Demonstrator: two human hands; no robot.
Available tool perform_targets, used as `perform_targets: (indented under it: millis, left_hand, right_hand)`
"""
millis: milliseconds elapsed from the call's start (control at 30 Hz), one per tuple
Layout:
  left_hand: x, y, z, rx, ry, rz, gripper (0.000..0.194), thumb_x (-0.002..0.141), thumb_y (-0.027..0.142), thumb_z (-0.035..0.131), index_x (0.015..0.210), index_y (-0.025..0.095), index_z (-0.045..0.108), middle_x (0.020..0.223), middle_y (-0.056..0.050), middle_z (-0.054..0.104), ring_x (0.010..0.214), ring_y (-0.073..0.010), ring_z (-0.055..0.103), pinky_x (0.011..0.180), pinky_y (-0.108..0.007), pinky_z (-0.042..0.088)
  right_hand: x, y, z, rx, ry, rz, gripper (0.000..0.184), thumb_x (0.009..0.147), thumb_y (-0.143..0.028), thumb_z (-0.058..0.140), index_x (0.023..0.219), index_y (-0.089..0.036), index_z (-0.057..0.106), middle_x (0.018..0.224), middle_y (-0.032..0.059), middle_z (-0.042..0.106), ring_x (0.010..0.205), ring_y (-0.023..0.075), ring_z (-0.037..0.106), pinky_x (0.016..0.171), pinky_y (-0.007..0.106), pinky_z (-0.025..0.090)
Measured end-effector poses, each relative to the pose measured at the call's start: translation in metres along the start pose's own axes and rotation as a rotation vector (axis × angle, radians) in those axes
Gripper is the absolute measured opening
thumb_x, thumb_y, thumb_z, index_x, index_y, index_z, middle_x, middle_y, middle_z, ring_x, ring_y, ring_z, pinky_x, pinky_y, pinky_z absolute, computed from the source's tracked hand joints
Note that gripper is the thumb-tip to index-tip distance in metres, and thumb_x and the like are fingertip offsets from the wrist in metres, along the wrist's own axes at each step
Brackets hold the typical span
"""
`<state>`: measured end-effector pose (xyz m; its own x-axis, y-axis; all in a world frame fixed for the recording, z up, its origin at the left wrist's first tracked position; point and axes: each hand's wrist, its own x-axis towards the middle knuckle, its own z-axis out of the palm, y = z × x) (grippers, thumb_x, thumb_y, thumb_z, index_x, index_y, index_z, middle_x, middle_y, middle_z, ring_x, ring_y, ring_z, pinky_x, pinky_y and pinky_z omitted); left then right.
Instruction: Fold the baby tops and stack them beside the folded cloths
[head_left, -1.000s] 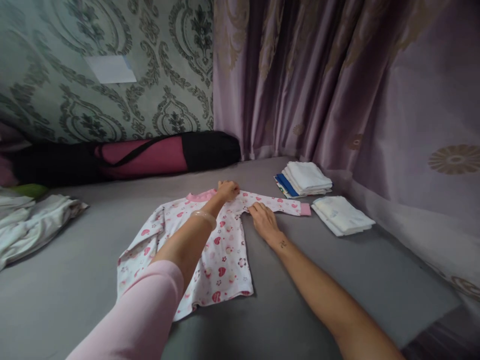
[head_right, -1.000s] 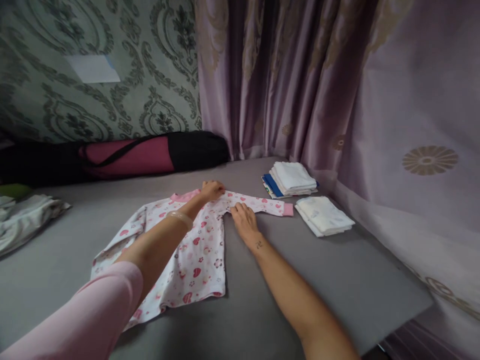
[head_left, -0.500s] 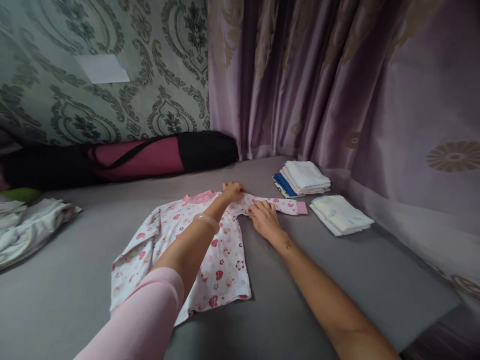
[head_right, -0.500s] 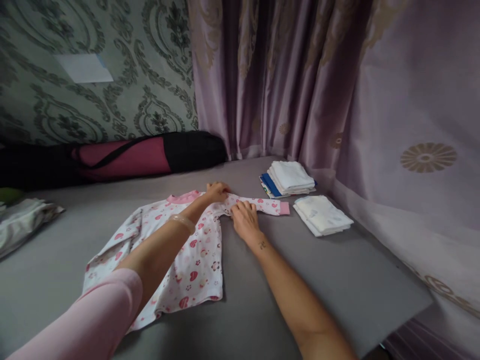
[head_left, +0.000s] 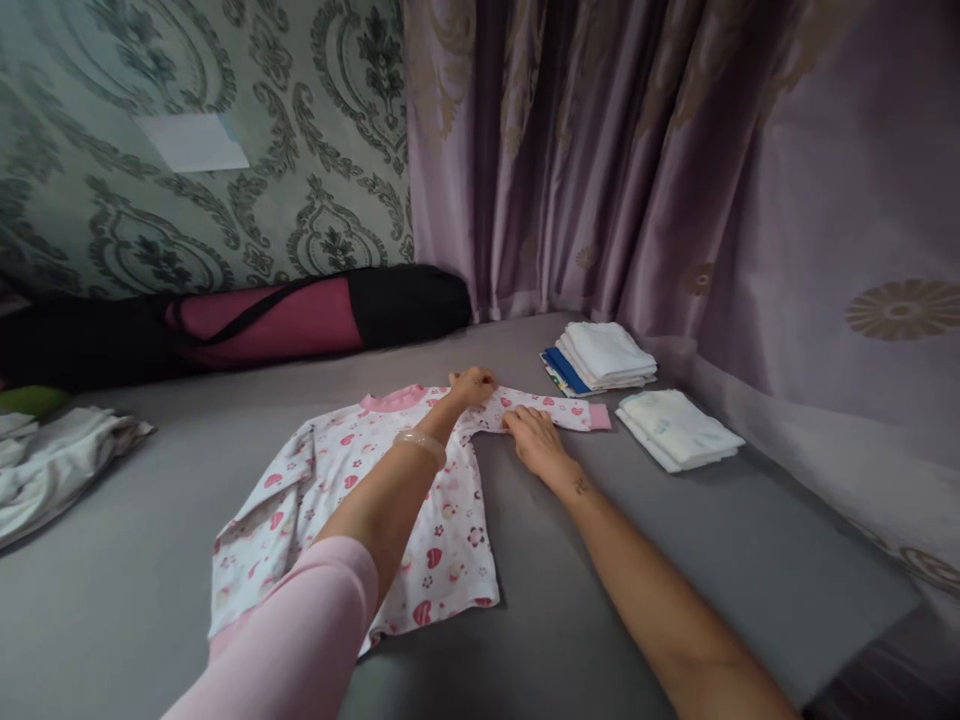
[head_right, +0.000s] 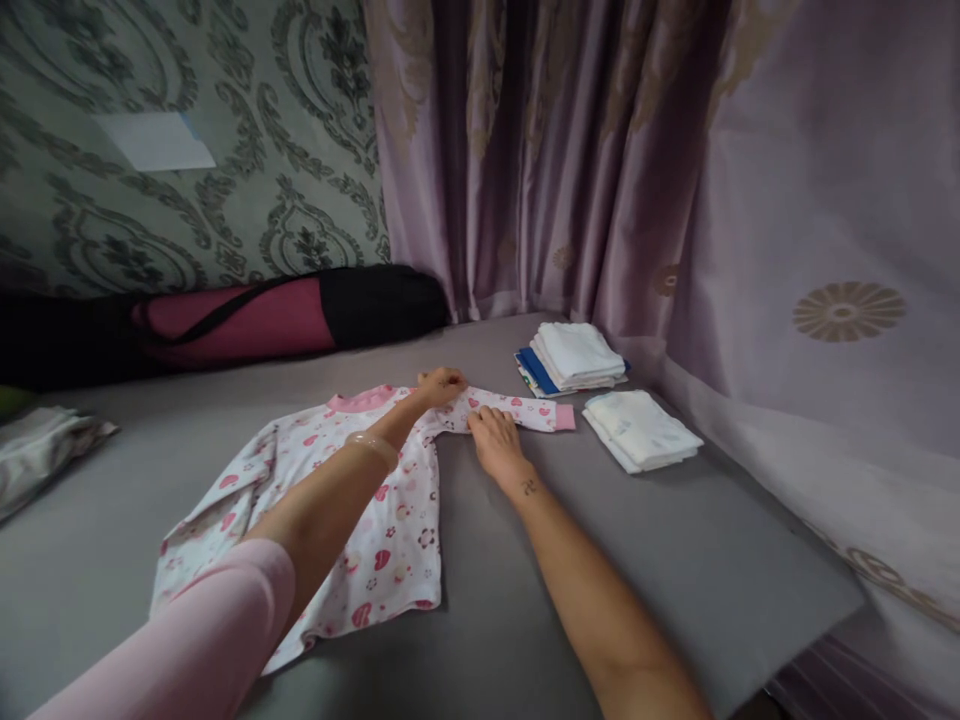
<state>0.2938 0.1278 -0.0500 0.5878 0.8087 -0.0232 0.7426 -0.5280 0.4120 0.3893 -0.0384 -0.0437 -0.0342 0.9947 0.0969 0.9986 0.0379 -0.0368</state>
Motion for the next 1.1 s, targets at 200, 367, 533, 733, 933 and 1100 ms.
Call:
perform_targets:
  millis: [200,367,533,733,933,1100]
  left_hand:
    - [-0.004,0.015,0.014,0.047,0.112,-0.114,0.030,0.091,0.028,0.039,0.098,0.022,0.068,0.102,-0.009,0.072,0.104,-0.0275,0.062,0.090,-0.044,0.033]
    - [-0.016,0.017,0.024,0.139,0.195,-0.002,0.030,0.095,0.029,0.035,0.106,0.018,0.061,0.113,-0.014,0.066,0.111,-0.0266,0.056,0.092,-0.042,0.030]
    - [-0.013,0.024,0.019,0.118,0.129,0.091,0.031,0.094,0.032,0.038,0.104,0.020,0.064,0.113,-0.012,0.066,0.110,-0.0269,0.055,0.090,-0.041,0.031]
    - [-0.001,0.042,0.020,0.044,0.028,0.169,0.030,0.091,0.035,0.044,0.094,0.023,0.071,0.102,-0.005,0.071,0.102,-0.0237,0.059,0.086,-0.037,0.036]
    - [0.003,0.045,0.020,-0.055,-0.040,0.110,0.027,0.086,0.041,0.054,0.089,0.023,0.074,0.093,-0.001,0.074,0.094,-0.0215,0.061,0.089,-0.037,0.037]
    - [0.006,0.051,0.027,-0.084,0.049,0.027,0.027,0.090,0.033,0.045,0.099,0.024,0.070,0.101,-0.003,0.073,0.100,-0.0233,0.060,0.091,-0.041,0.036]
  right_hand:
    - [0.000,-0.002,-0.010,-0.019,-0.112,-0.034,0.036,0.087,-0.001,0.037,0.107,-0.014,0.063,0.112,0.0129,0.063,0.105,0.0235,0.055,0.089,0.033,0.036]
    - [0.006,0.012,-0.011,0.140,-0.161,-0.004,0.026,0.094,-0.016,0.044,0.103,-0.019,0.068,0.109,0.0093,0.067,0.101,0.0209,0.060,0.085,0.030,0.039]
    - [0.004,0.044,-0.023,0.246,-0.047,0.074,0.025,0.088,-0.014,0.048,0.103,-0.021,0.066,0.107,0.0053,0.065,0.102,0.0176,0.057,0.083,0.025,0.040]
    - [-0.001,0.066,-0.018,0.104,-0.004,0.056,0.031,0.080,-0.004,0.054,0.107,-0.018,0.063,0.109,0.0084,0.060,0.109,0.0204,0.050,0.093,0.029,0.037]
    - [0.004,0.067,-0.013,0.135,-0.018,0.069,0.017,0.086,-0.014,0.058,0.098,-0.019,0.069,0.105,0.0072,0.066,0.104,0.0196,0.056,0.092,0.031,0.039]
    - [0.002,0.072,-0.021,0.212,-0.136,0.086,0.012,0.083,-0.018,0.064,0.091,-0.022,0.072,0.106,0.0056,0.069,0.100,0.0179,0.061,0.082,0.025,0.041]
